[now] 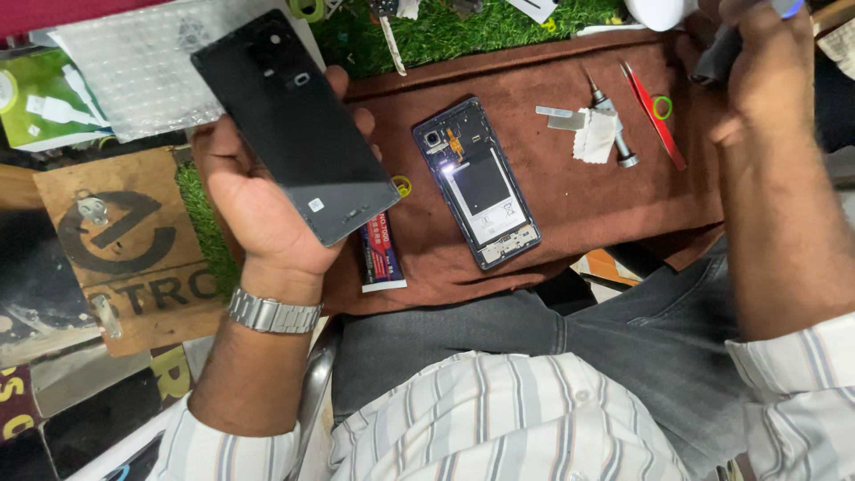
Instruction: The person uses a metal prying tool to separate the back cover of a blue smartphone. They then use a hot air gun to heat the edges of the back cover to loosen the adhesive. Finally, they remove the back cover and set it aside.
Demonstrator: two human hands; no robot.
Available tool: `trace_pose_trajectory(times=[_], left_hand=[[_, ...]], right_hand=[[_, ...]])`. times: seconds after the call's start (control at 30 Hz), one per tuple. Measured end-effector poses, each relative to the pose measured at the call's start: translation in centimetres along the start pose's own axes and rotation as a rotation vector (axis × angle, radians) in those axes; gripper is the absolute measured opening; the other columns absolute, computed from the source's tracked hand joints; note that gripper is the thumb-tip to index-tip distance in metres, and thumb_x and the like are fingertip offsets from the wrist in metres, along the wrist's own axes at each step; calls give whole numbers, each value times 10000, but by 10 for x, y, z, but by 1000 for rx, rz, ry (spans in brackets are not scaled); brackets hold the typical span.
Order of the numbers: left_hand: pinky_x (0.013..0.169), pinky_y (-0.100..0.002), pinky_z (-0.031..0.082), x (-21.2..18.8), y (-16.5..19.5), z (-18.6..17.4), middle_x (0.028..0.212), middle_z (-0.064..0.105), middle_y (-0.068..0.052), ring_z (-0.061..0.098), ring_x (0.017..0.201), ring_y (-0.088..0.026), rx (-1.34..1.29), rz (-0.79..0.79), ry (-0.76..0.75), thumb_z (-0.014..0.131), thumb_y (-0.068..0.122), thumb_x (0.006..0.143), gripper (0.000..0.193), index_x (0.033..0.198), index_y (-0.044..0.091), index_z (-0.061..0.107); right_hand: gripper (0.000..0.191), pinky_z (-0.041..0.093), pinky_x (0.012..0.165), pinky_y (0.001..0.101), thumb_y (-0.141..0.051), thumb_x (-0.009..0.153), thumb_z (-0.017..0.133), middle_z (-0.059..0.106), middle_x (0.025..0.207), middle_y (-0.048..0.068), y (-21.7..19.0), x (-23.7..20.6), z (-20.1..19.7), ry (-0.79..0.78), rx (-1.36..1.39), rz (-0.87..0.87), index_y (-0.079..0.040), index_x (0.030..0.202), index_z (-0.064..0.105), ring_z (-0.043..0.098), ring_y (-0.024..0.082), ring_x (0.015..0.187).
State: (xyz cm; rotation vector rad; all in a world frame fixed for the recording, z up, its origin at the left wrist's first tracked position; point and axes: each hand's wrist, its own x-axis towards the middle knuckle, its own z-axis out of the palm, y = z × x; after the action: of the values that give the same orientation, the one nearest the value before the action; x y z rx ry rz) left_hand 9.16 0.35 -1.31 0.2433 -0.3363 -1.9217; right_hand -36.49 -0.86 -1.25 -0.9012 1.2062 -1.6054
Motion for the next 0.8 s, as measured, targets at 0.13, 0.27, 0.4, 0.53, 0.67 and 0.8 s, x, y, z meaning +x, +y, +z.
trace_pose_trajectory(times=[0.13,0.27,0.4,0.53,0.67,0.8], left_hand=[[918,-532,568,1,-7,3,1425,631,-187,647,1143,-402,-59,-52,58,378,530,1060,634,1422,53,585],[913,-534,565,0,-9,8,1433,633,-186,650,1184,-397,-104,-77,65,384,527,1042,637,1410,51,594],[937,-496,564,0,-10,10,1383,636,-200,646,1128,-384,-130,-59,67,395,491,1074,580,1386,47,600],[969,-477,572,2,-20,11,1380,654,-205,648,1118,-391,-169,-42,104,409,476,1036,594,1379,38,618],[983,-473,567,1,-21,9,1388,658,-205,653,1129,-382,-145,-24,84,417,469,1035,606,1385,17,618],[968,-449,556,2,-18,3,1411,643,-211,653,1113,-373,-149,17,57,427,455,1039,576,1389,39,619]], right_hand=[[147,577,851,392,-42,1045,609,655,1025,83,2,0,-6,92,-83,-5,-31,1191,614,679,224,921],[71,490,652,366,-49,1049,628,599,916,86,8,-13,-6,158,-277,-236,-11,1094,589,577,210,730],[466,524,897,265,13,939,548,572,1180,59,14,-64,-1,161,-691,-414,5,1396,459,578,129,1009],[497,514,980,361,-24,954,701,554,1209,144,27,-122,40,-82,-968,-392,24,1398,484,557,207,1074],[642,520,955,452,-124,898,722,614,1216,179,34,-132,95,-117,-1062,-326,20,1461,449,635,315,1083],[702,475,831,506,-247,797,832,575,1131,231,27,-141,137,13,-1666,-611,-22,1392,536,564,410,995]])
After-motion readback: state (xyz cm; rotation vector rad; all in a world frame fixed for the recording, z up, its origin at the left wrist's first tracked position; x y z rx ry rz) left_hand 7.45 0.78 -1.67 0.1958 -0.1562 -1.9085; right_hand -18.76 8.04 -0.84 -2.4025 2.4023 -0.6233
